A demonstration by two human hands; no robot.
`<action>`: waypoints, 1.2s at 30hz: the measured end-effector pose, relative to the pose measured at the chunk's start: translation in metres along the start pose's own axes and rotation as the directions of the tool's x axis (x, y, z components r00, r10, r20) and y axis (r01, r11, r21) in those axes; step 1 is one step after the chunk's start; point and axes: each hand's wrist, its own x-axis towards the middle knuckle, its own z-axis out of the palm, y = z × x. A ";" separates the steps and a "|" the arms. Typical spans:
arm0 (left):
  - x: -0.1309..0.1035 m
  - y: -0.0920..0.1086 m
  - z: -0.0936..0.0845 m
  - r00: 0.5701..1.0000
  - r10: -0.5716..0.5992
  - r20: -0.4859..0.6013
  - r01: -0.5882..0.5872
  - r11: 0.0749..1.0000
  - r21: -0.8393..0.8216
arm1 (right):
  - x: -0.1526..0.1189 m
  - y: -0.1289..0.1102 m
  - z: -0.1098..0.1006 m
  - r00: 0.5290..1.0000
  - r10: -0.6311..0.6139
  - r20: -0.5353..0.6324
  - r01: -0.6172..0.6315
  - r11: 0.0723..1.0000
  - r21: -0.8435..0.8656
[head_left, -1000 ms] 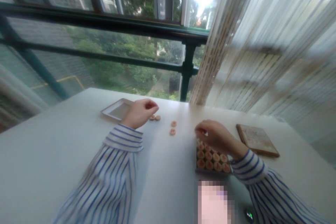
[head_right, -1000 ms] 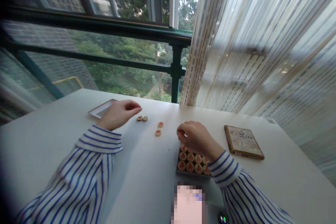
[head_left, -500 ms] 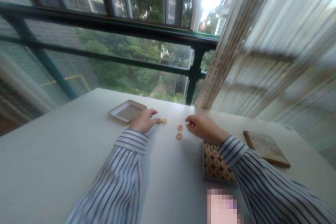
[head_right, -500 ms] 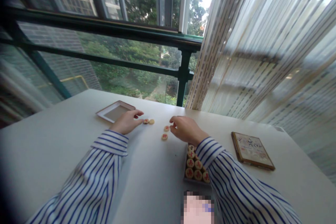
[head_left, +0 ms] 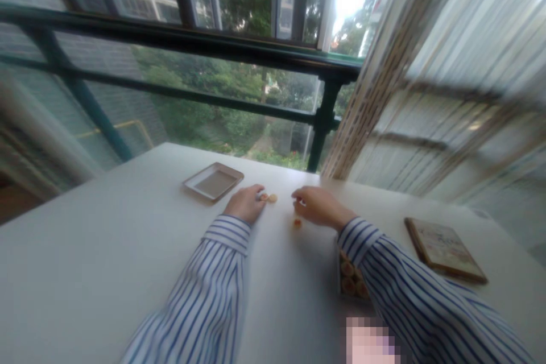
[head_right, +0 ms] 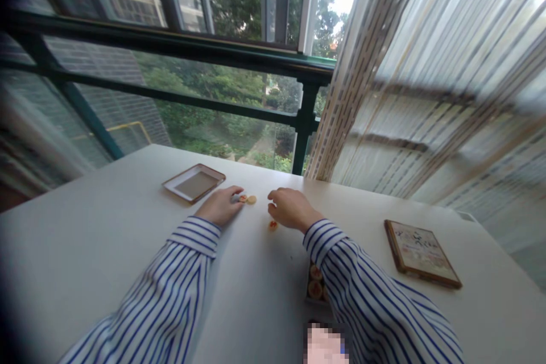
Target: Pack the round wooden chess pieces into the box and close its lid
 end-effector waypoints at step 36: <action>0.000 0.022 -0.023 0.968 0.157 -0.195 -0.157 0.987 0.013 | -0.016 0.007 -0.005 1.000 0.008 -0.024 -0.007 0.999 0.045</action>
